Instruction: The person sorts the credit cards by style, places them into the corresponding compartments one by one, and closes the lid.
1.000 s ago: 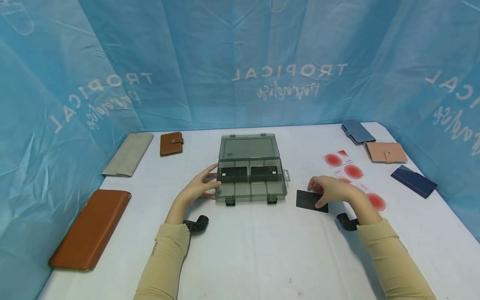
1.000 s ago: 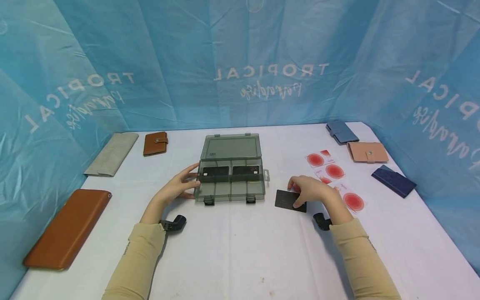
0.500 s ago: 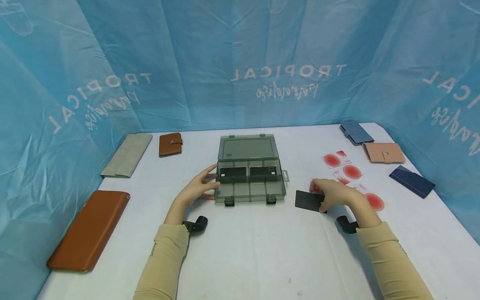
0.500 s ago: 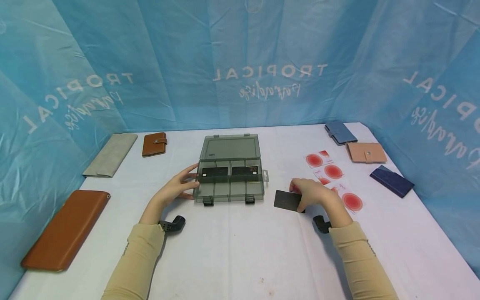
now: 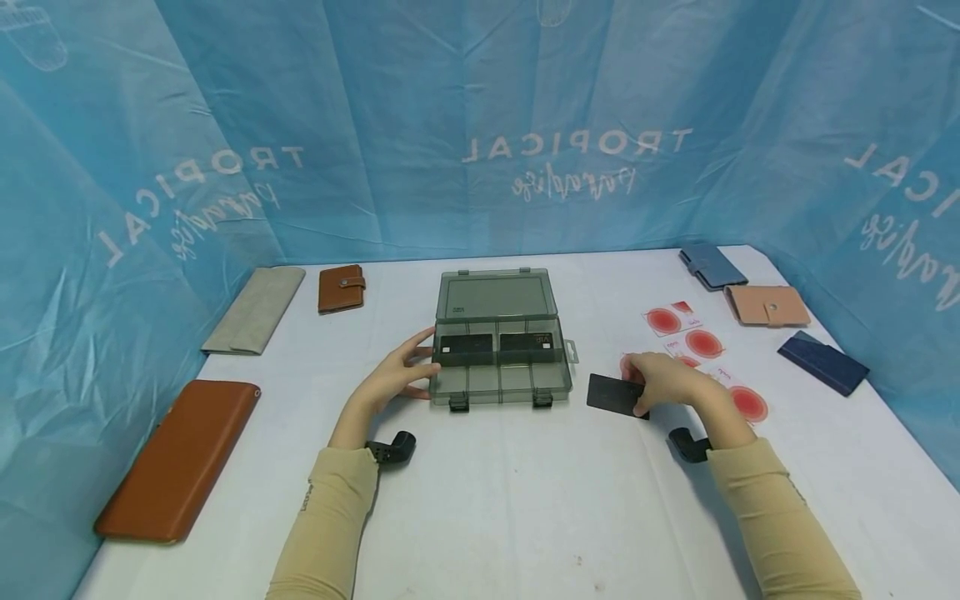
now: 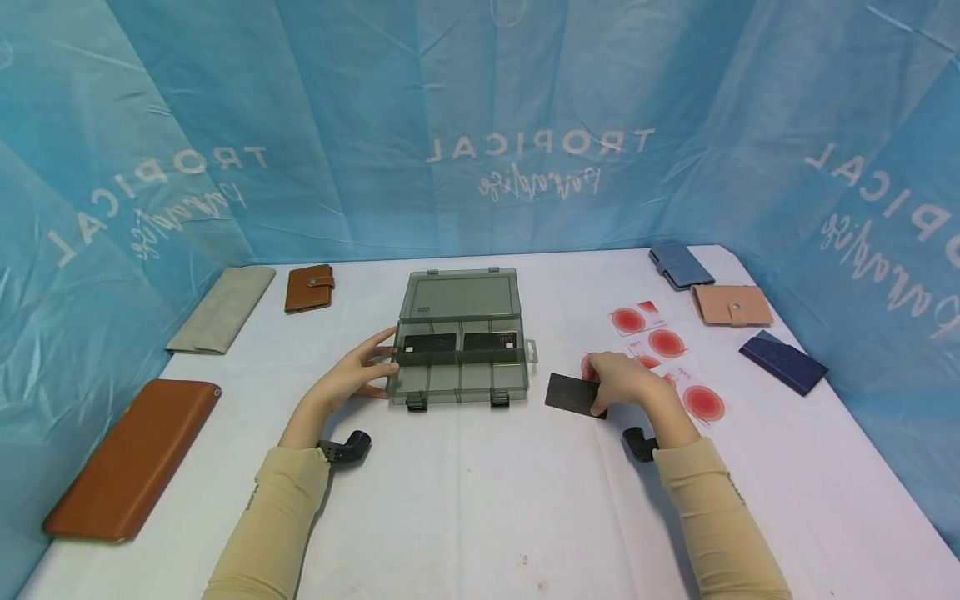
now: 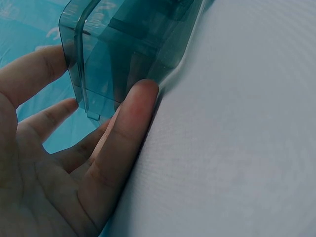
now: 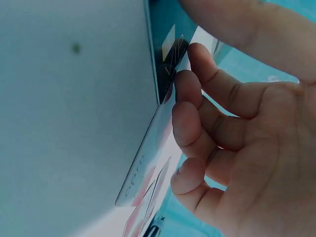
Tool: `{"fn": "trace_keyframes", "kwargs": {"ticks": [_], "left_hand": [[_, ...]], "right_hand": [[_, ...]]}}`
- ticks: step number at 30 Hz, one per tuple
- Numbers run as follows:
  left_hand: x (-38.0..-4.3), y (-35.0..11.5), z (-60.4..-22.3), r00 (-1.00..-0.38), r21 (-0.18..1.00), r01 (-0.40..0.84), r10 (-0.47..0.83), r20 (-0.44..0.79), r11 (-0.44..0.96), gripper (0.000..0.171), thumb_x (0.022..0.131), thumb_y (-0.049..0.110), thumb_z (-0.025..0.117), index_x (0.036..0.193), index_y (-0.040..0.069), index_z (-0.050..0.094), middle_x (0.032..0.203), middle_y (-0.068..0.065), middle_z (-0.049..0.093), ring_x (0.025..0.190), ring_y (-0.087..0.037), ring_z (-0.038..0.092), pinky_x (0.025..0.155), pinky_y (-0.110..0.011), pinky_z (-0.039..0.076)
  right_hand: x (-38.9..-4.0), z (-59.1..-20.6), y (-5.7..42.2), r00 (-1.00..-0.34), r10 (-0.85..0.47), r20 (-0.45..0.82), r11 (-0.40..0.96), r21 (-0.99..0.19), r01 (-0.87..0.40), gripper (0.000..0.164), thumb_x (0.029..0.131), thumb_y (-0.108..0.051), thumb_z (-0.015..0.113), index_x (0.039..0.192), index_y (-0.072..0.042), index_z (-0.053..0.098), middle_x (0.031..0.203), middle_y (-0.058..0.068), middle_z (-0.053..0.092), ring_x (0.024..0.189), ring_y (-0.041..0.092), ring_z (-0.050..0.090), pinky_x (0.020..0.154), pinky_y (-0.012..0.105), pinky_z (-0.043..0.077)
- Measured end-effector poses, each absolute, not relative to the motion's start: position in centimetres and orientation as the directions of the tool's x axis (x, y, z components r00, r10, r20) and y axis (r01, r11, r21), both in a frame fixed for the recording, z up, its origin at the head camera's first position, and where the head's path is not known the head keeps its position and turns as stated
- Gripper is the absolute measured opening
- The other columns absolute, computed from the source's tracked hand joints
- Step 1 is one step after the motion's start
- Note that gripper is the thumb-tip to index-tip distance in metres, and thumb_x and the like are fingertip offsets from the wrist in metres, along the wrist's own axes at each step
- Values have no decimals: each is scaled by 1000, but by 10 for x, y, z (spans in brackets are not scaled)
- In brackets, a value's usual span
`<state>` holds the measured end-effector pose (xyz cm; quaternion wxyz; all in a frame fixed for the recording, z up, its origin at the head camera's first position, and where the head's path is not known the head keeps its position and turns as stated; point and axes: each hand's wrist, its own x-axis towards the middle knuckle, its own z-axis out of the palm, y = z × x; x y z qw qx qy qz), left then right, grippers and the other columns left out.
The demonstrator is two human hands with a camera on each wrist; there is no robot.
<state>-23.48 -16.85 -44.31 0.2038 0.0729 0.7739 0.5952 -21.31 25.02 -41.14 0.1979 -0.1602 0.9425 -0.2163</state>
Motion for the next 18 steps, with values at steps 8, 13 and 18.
{"fn": "trace_keyframes", "kwargs": {"ticks": [8, 13, 18], "left_hand": [[-235, -169, -443, -905, 951, -121, 363, -223, 284, 73, 91, 17, 59, 149, 25, 17, 146, -19, 24, 118, -39, 47, 71, -38, 56], [-228, -165, -428, -895, 954, -124, 385, -226, 272, 72, 92, 13, 57, 150, 20, 15, 146, -23, 22, 119, -42, 45, 74, -42, 55], [-222, -163, -417, -892, 952, -128, 387, -234, 279, 72, 92, 11, 56, 150, 16, 13, 146, -24, 22, 120, -44, 44, 76, -44, 54]], "right_hand": [[-224, -419, 245, -887, -429, -173, 820, -486, -302, 31, 73, -4, 74, 98, -2, 57, 90, 10, 54, 83, 24, 49, 77, 40, 48], [-226, -418, 243, -909, -362, -205, 871, -421, -251, 54, 70, -23, 80, 112, 0, 55, 106, 17, 53, 93, 29, 50, 84, 48, 47], [-230, -418, 240, -912, -328, -246, 895, -389, -217, 55, 67, -29, 83, 106, -2, 56, 106, 17, 50, 94, 29, 47, 83, 46, 47]]}}
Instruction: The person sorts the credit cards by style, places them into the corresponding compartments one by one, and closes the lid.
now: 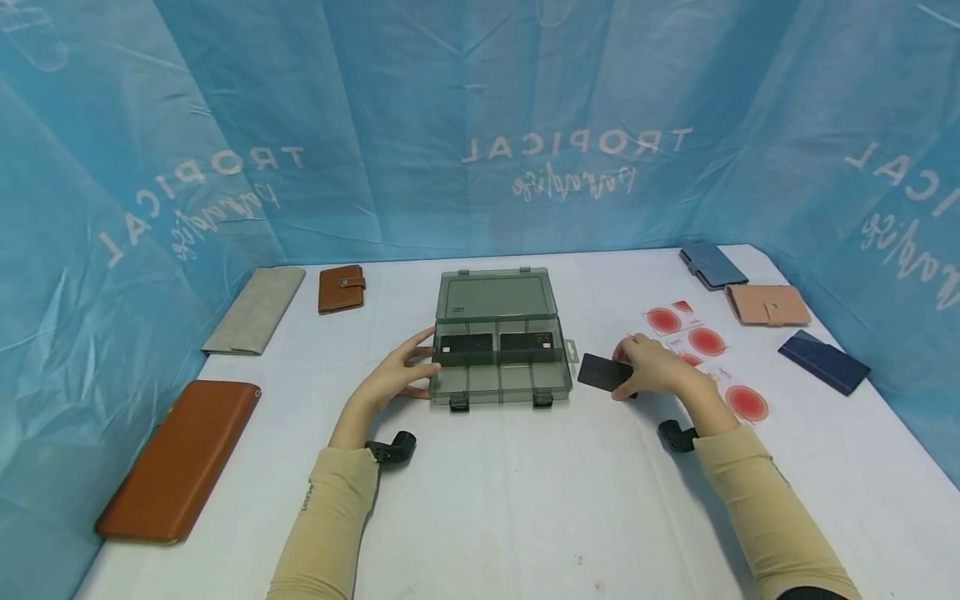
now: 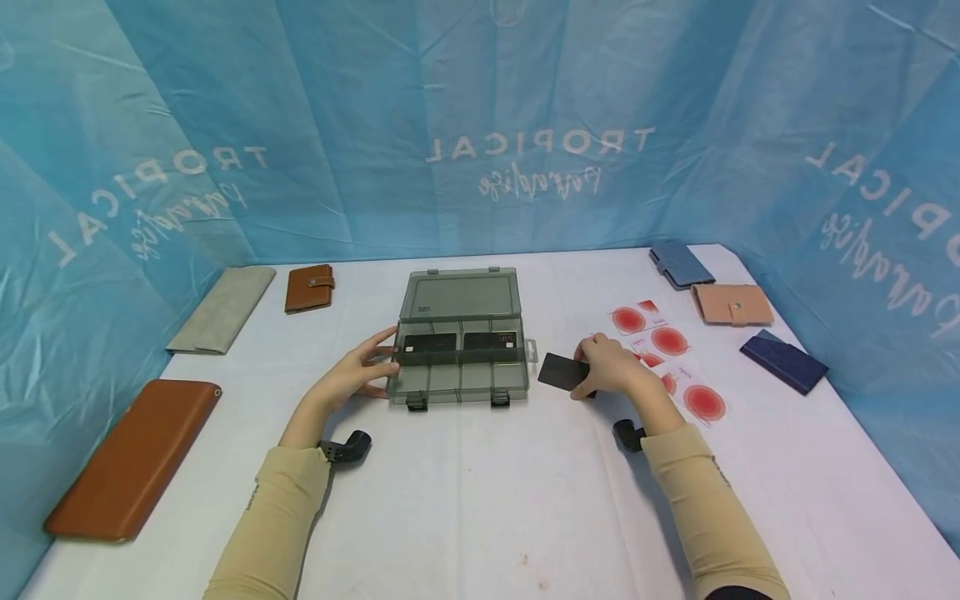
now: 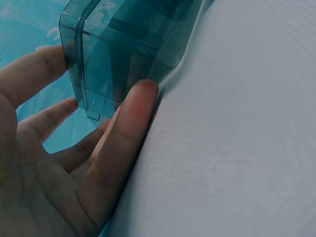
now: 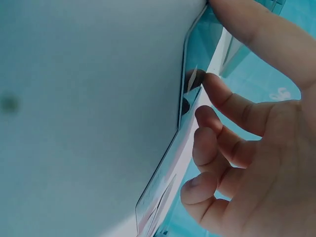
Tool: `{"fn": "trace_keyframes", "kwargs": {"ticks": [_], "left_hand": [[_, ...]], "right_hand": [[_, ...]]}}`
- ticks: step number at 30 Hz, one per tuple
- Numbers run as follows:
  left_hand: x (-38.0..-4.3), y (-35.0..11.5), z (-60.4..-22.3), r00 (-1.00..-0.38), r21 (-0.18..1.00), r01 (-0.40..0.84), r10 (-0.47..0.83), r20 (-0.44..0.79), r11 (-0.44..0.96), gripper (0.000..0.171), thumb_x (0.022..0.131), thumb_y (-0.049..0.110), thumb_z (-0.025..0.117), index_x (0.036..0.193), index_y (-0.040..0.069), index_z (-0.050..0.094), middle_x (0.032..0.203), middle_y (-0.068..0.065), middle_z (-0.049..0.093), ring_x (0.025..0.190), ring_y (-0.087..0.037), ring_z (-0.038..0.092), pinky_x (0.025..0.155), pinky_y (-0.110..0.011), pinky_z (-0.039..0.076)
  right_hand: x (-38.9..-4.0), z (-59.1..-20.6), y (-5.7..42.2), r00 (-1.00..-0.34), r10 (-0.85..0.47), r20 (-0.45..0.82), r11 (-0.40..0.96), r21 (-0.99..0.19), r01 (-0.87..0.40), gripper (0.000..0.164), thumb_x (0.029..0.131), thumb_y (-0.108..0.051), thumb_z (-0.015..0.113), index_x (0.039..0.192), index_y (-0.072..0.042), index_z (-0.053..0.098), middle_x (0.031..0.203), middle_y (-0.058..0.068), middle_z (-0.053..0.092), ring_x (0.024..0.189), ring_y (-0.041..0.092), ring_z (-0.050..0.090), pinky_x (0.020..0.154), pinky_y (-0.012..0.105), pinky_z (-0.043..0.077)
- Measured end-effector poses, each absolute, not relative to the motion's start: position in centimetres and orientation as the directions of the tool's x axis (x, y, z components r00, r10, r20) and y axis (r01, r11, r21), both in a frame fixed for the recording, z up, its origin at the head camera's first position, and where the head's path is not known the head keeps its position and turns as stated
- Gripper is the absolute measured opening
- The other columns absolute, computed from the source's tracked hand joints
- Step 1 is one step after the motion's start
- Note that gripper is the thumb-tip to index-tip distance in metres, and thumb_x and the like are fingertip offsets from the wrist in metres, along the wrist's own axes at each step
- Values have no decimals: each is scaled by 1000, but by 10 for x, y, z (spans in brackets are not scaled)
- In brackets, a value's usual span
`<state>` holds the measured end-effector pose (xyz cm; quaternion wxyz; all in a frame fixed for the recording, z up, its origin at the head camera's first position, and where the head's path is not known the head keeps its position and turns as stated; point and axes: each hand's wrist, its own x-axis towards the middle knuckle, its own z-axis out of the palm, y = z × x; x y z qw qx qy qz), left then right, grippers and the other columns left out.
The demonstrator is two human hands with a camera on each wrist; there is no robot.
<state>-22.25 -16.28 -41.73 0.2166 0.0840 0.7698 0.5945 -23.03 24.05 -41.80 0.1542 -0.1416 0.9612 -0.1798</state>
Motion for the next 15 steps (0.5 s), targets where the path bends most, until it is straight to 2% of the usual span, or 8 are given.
{"fn": "trace_keyframes", "kwargs": {"ticks": [5, 10, 12, 15], "left_hand": [[-222, -163, -417, -893, 950, -130, 383, -236, 283, 71, 93, 12, 56, 150, 16, 14, 146, -24, 22, 120, -44, 43, 76, -43, 54], [-221, -163, -416, -892, 951, -134, 385, -237, 277, 71, 93, 12, 56, 150, 17, 14, 146, -24, 22, 120, -44, 43, 75, -42, 55], [-221, -162, -416, -892, 951, -134, 385, -238, 278, 71, 93, 11, 56, 150, 17, 14, 146, -24, 22, 120, -44, 43, 75, -41, 55], [-221, -162, -416, -892, 951, -132, 385, -238, 281, 71, 93, 11, 55, 150, 16, 13, 146, -25, 22, 120, -44, 43, 75, -41, 55]], "right_hand": [[-235, -418, 239, -908, -328, -260, 894, -396, -209, 51, 65, -28, 83, 100, -2, 57, 102, 15, 49, 91, 28, 45, 79, 43, 46], [-237, -419, 240, -909, -331, -254, 881, -428, -201, 52, 64, -24, 84, 99, -3, 52, 94, 11, 52, 83, 25, 46, 68, 37, 43], [-236, -418, 241, -905, -345, -249, 854, -483, -193, 48, 68, -18, 82, 100, -4, 50, 94, 12, 54, 82, 25, 47, 67, 36, 43], [-236, -416, 244, -900, -363, -241, 788, -594, -159, 37, 77, -9, 73, 105, -4, 48, 101, 16, 56, 88, 28, 50, 73, 38, 46]]}}
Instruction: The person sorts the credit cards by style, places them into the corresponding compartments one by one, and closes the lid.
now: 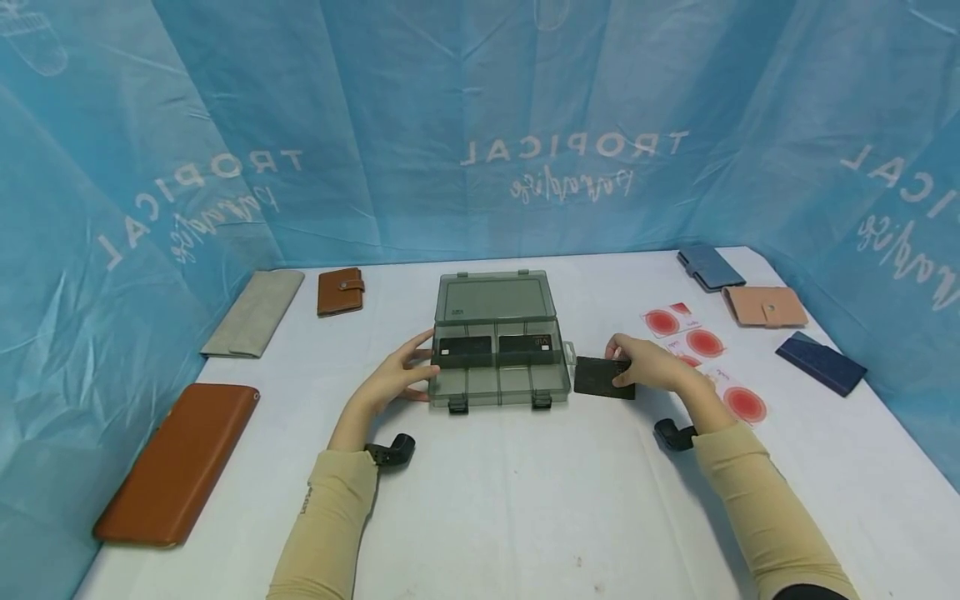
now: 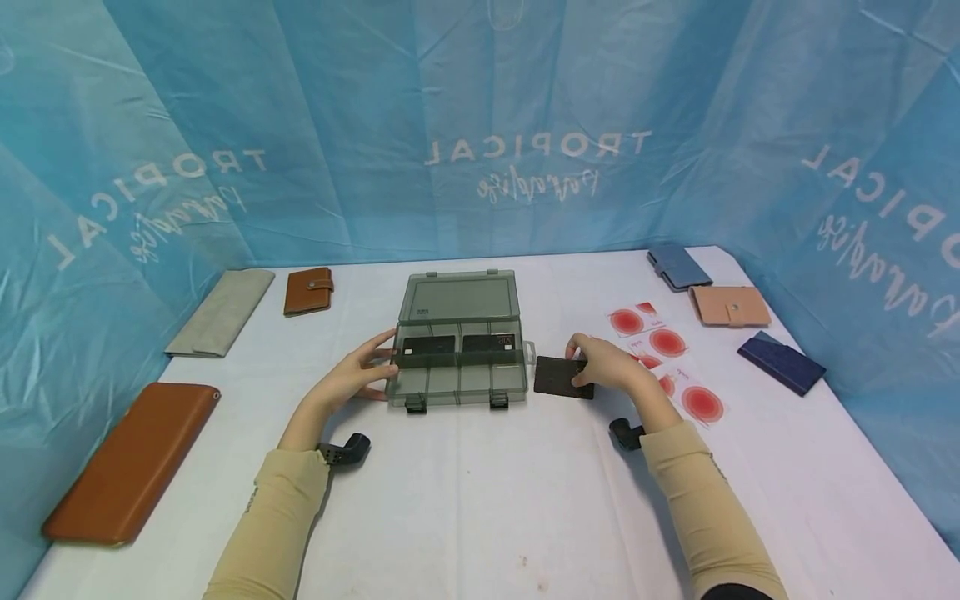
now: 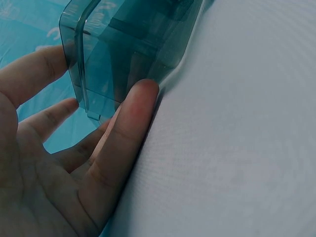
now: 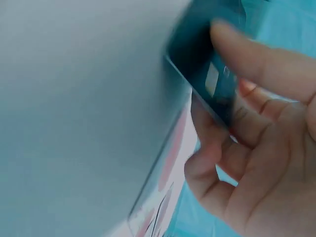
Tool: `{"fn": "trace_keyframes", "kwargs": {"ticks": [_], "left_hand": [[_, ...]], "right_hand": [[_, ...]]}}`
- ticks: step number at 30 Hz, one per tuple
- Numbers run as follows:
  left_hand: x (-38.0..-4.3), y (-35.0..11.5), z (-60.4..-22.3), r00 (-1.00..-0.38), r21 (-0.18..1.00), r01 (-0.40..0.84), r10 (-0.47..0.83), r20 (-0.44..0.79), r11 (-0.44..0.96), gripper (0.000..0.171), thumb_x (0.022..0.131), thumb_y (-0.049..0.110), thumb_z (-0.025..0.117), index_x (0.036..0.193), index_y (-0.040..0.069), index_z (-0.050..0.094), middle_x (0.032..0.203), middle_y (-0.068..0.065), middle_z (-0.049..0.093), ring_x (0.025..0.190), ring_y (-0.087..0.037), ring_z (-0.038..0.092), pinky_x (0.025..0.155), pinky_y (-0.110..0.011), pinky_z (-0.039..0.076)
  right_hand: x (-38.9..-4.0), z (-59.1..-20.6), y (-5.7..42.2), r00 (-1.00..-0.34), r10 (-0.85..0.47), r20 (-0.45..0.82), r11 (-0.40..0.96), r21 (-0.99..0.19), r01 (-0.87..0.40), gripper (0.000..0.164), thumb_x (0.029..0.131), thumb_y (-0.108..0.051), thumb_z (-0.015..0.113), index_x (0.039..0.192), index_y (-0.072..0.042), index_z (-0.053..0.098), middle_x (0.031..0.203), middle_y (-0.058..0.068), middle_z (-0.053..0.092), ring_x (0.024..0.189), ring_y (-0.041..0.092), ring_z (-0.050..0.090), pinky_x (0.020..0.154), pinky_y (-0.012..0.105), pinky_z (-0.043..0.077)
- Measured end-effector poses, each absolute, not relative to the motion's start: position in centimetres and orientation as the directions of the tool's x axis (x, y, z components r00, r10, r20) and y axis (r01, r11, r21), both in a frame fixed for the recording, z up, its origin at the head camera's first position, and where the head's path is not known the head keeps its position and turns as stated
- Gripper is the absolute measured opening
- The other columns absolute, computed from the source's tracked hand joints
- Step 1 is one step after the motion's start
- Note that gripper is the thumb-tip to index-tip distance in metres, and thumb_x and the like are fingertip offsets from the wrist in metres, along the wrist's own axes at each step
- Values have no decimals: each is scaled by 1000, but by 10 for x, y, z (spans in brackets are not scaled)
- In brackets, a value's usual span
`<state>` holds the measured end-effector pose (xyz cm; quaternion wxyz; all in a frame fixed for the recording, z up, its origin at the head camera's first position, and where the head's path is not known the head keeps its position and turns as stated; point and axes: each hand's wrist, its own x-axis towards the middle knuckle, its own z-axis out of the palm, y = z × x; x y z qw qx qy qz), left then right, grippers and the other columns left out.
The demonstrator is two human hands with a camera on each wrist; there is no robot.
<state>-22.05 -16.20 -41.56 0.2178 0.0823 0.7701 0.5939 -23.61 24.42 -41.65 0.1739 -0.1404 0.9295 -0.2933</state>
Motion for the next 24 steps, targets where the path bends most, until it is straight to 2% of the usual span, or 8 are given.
{"fn": "trace_keyframes", "kwargs": {"ticks": [3, 6, 8, 12, 16, 22, 24], "left_hand": [[-220, -162, -415, -892, 950, -128, 385, -235, 283, 70, 93, 11, 55, 150, 15, 13, 146, -25, 22, 120, -44, 43, 75, -42, 55], [-221, -162, -417, -892, 950, -126, 387, -234, 285, 70, 93, 11, 54, 150, 14, 13, 146, -25, 22, 119, -44, 44, 76, -42, 55], [-224, -163, -422, -892, 950, -129, 386, -236, 283, 71, 93, 11, 55, 150, 15, 13, 146, -25, 21, 119, -44, 44, 75, -43, 55], [-231, -166, -435, -895, 953, -131, 380, -232, 274, 72, 92, 12, 57, 150, 19, 14, 147, -23, 21, 119, -44, 44, 74, -43, 55], [-234, -168, -441, -900, 955, -126, 374, -224, 270, 73, 92, 16, 59, 150, 23, 15, 147, -21, 22, 119, -42, 45, 73, -41, 55], [-233, -169, -441, -900, 956, -125, 374, -222, 266, 72, 91, 17, 59, 149, 26, 17, 147, -20, 23, 119, -41, 46, 73, -40, 55], [-234, -169, -442, -901, 955, -122, 374, -221, 272, 72, 92, 17, 58, 149, 25, 17, 147, -20, 23, 119, -41, 46, 73, -40, 55]], "right_hand": [[-237, -413, 250, -908, -353, -226, 719, -686, -109, 29, 84, -4, 64, 109, -2, 49, 106, 20, 55, 93, 29, 51, 77, 39, 47], [-239, -409, 255, -932, -299, -205, 666, -745, -50, 28, 86, -4, 61, 111, 2, 50, 105, 20, 55, 92, 28, 51, 75, 33, 48], [-241, -406, 258, -950, -252, -186, 631, -776, -15, 29, 87, -6, 60, 113, 4, 52, 104, 21, 56, 90, 28, 52, 73, 31, 48], [-244, -401, 256, -975, -146, -170, 528, -847, 69, 35, 91, -12, 58, 120, 6, 50, 115, 24, 53, 97, 29, 49, 77, 30, 44], [-248, -395, 245, -981, -73, -177, 403, -905, 133, 39, 94, -15, 54, 127, 4, 47, 121, 21, 49, 98, 24, 49, 79, 30, 43], [-260, -390, 221, -978, -69, -197, 319, -933, 166, 37, 94, -14, 53, 128, 2, 48, 119, 16, 51, 90, 16, 51, 72, 23, 47], [-263, -389, 212, -977, -93, -194, 302, -940, 158, 36, 95, -13, 51, 127, 3, 48, 120, 17, 51, 92, 16, 52, 74, 23, 48]]}}
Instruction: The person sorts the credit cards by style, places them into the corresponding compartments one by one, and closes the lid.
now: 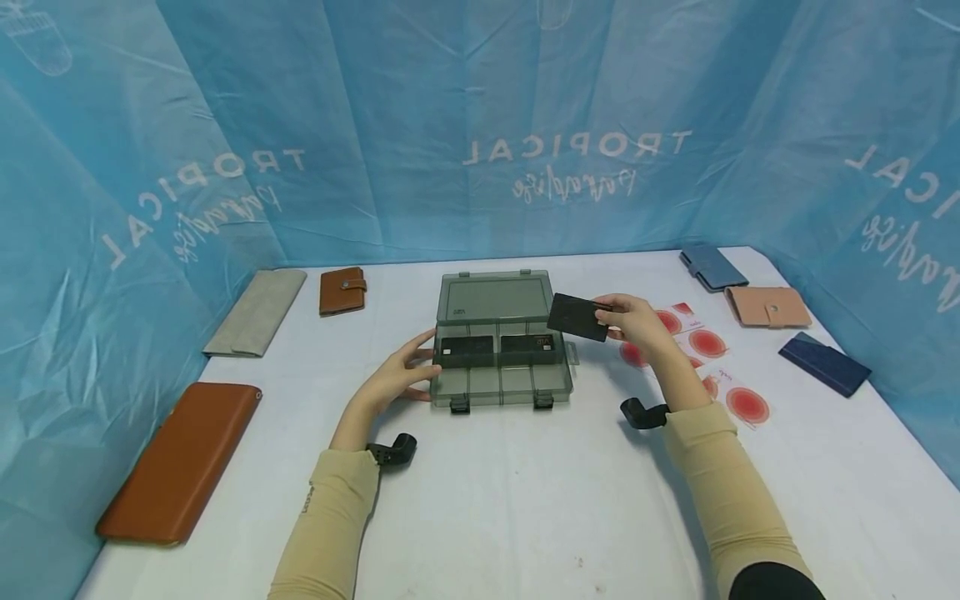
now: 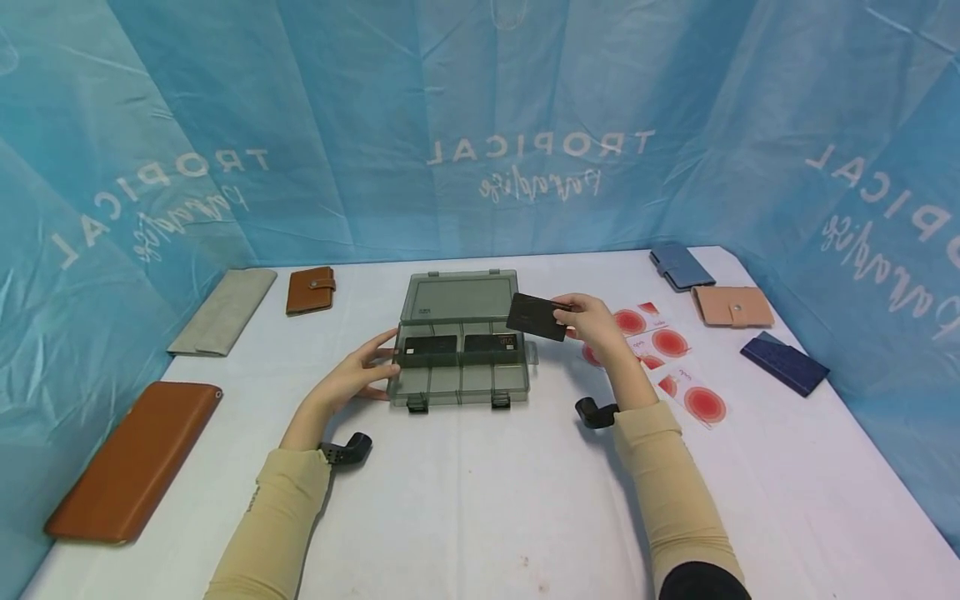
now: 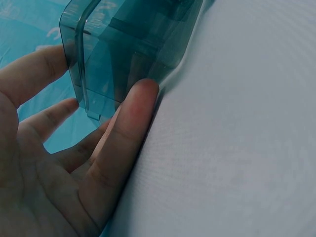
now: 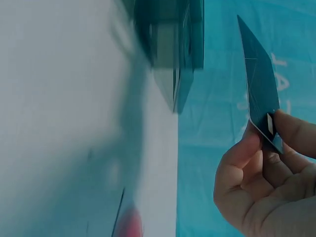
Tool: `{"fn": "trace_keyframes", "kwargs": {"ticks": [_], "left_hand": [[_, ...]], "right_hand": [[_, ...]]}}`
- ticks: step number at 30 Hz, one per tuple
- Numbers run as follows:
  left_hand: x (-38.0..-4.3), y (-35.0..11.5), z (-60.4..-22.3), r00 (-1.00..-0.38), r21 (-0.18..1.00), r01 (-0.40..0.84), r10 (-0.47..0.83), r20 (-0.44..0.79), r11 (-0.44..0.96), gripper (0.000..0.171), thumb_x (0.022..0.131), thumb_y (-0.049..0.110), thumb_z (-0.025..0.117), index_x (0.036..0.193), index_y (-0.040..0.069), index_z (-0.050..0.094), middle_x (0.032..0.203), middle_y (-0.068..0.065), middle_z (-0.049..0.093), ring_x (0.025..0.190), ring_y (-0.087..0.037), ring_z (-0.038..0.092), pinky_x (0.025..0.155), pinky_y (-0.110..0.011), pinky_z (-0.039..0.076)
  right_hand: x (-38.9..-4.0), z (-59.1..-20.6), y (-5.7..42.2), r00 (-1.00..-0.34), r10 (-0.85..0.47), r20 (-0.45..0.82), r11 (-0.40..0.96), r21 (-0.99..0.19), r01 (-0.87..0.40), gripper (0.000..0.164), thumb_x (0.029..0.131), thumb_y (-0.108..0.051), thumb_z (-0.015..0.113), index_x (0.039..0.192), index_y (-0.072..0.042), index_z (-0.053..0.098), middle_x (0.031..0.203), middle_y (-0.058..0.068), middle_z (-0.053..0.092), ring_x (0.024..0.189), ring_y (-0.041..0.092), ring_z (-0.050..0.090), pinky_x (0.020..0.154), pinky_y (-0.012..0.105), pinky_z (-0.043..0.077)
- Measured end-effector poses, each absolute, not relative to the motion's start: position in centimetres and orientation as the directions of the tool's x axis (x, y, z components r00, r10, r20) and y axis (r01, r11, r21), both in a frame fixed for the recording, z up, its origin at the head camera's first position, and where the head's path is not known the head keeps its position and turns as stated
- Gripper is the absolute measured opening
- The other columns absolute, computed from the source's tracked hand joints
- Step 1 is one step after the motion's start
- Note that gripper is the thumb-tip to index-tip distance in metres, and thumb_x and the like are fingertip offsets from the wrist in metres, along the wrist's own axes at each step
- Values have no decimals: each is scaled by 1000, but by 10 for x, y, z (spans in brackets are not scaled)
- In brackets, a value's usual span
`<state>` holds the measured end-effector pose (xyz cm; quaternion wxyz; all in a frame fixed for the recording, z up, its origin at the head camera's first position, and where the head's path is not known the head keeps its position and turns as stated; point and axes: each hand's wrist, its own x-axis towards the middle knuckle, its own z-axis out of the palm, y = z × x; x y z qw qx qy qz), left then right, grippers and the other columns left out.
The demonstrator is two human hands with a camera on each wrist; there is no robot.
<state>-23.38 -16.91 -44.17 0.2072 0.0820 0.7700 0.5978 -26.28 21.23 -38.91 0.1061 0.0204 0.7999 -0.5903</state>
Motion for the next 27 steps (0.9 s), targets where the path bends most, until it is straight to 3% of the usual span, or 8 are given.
{"fn": "trace_keyframes", "kwargs": {"ticks": [9, 15, 22, 27], "left_hand": [[-232, -170, -442, -904, 954, -116, 369, -217, 276, 72, 91, 17, 59, 149, 25, 17, 147, -20, 23, 119, -41, 46, 73, -40, 55], [-231, -169, -441, -901, 958, -70, 394, -179, 277, 72, 91, 23, 60, 149, 25, 18, 145, -23, 23, 116, -37, 50, 72, -39, 55], [-229, -167, -433, -899, 954, -121, 377, -223, 275, 71, 92, 15, 57, 150, 23, 16, 147, -21, 22, 120, -42, 45, 74, -41, 55], [-232, -168, -441, -903, 953, -131, 363, -228, 274, 71, 92, 17, 58, 149, 27, 17, 147, -19, 24, 119, -39, 46, 72, -39, 55]], "right_hand": [[-270, -395, 178, -974, -197, -113, 307, -951, 48, 32, 98, -8, 41, 128, 3, 49, 121, 21, 49, 100, 24, 49, 91, 47, 42], [-271, -399, 164, -972, -217, -92, 394, -919, 0, 33, 99, -8, 40, 129, 2, 49, 124, 22, 49, 110, 34, 47, 94, 47, 41], [-275, -404, 155, -965, -253, -66, 494, -867, -70, 29, 98, -10, 45, 123, -2, 56, 115, 19, 56, 102, 31, 52, 87, 44, 44], [-274, -408, 151, -962, -273, -25, 526, -841, -127, 21, 95, -6, 49, 113, -2, 59, 106, 17, 59, 95, 29, 54, 81, 40, 45]]}}
